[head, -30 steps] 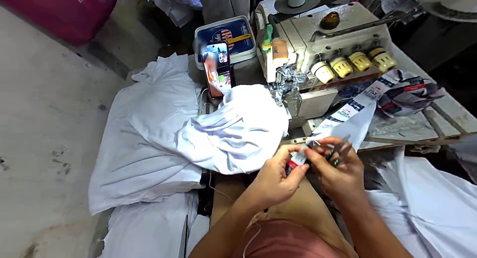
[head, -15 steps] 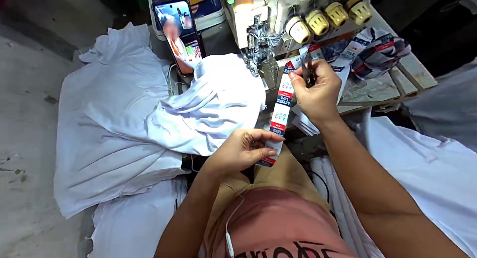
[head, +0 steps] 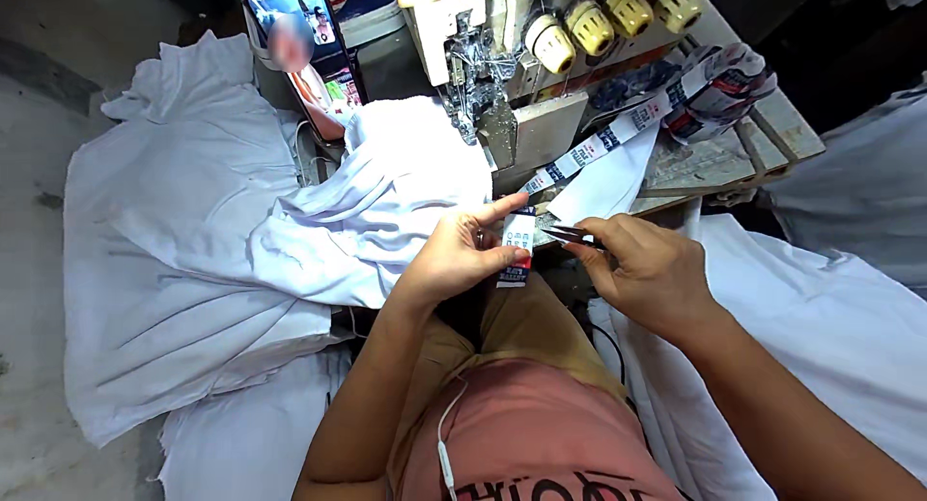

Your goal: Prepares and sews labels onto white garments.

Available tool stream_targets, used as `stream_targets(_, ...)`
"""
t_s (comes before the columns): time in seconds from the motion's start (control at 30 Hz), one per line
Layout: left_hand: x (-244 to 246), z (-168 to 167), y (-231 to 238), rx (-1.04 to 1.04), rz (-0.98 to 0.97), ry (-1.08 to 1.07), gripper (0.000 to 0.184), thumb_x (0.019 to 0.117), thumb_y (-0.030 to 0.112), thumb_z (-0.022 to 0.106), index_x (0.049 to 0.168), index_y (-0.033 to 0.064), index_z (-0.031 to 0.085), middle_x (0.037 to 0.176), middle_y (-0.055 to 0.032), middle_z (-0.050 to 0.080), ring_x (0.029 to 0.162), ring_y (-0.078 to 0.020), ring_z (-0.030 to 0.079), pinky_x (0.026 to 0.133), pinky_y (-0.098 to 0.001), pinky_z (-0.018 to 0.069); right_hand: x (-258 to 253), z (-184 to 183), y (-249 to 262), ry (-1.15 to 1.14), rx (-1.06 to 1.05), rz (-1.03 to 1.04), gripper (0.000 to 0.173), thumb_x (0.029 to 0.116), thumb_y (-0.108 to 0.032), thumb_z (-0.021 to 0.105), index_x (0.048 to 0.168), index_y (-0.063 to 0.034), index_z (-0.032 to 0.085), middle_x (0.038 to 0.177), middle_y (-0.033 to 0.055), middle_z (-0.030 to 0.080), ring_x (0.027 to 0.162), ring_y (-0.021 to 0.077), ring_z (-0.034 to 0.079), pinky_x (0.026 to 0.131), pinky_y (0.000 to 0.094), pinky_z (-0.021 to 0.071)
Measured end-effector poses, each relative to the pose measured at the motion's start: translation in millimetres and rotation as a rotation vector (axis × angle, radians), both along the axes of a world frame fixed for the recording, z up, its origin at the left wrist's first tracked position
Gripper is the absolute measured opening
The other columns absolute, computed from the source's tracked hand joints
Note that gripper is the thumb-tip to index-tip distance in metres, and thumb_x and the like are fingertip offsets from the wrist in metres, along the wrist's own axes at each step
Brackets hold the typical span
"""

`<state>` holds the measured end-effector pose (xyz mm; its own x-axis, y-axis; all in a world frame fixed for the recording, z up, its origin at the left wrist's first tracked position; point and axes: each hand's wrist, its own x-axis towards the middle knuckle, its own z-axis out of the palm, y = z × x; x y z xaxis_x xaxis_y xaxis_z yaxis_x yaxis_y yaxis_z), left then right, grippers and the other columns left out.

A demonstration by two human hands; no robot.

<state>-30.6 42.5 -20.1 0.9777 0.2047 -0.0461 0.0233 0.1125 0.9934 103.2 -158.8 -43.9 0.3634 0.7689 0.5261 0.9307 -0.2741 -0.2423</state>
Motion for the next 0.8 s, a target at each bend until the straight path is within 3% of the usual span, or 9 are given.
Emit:
stream_targets(0.33, 0, 0, -2, -0.007, -0.017, 0.039, 0.068, 0.0826, -0.018, 0.069, 0.147, -0.0040, 0.050, 0.115, -0.0094, 0.071, 0.067, -0.0009, 0.064, 0.067, -0.0165, 0.0571, -7, 2, 25, -0.189, -0.002, 0.041, 0.021, 0.1004, -0.014, 0.056, 0.100, -0.0004, 0.072, 0.065, 0.0128, 0.054, 0.057, 0.0318, 0.057, 0.047, 0.0399, 0.0369)
stream_targets(0.43, 0, -3, -2, 0.004, -0.024, 0.040, 0.070, 0.0821, -0.018, 0.069, 0.147, -0.0030, 0.050, 0.123, -0.0098, 0.069, 0.069, -0.0008, 0.064, 0.068, -0.0169, 0.0572, -8, 2, 27, -0.203, -0.002, 0.048, 0.020, 0.0993, -0.012, 0.056, 0.101, -0.0005, 0.072, 0.067, 0.0128, 0.055, 0.058, 0.0316, 0.056, 0.047, 0.0398, 0.0363)
stream_targets(0.57, 1, -3, -3, -0.004, -0.014, 0.053, 0.069, 0.0819, -0.018, 0.069, 0.147, -0.0041, 0.049, 0.122, -0.0107, 0.070, 0.069, -0.0009, 0.064, 0.067, -0.0165, 0.0568, -9, 0, 29, -0.206, -0.009, 0.051, 0.018, 0.0985, -0.011, 0.056, 0.101, -0.0009, 0.071, 0.068, 0.0130, 0.055, 0.058, 0.0316, 0.057, 0.048, 0.0398, 0.0362)
stream_targets(0.67, 2, -3, -3, 0.037, -0.018, 0.061, 0.069, 0.0824, -0.017, 0.070, 0.147, -0.0024, 0.051, 0.131, -0.0104, 0.065, 0.066, 0.0017, 0.060, 0.064, -0.0145, 0.0534, -9, -1, 29, -0.207, -0.007, 0.057, 0.018, 0.0968, -0.009, 0.057, 0.101, -0.0005, 0.073, 0.067, 0.0132, 0.056, 0.058, 0.0323, 0.057, 0.047, 0.0406, 0.0367)
stream_targets(0.8, 3, -3, -4, 0.024, -0.022, 0.058, 0.068, 0.0815, -0.018, 0.070, 0.146, -0.0034, 0.052, 0.127, -0.0109, 0.067, 0.067, 0.0002, 0.061, 0.065, -0.0156, 0.0550, -8, -2, 29, -0.221, -0.021, 0.053, 0.019, 0.0974, -0.008, 0.056, 0.102, 0.0001, 0.072, 0.067, 0.0134, 0.055, 0.057, 0.0320, 0.057, 0.047, 0.0401, 0.0360)
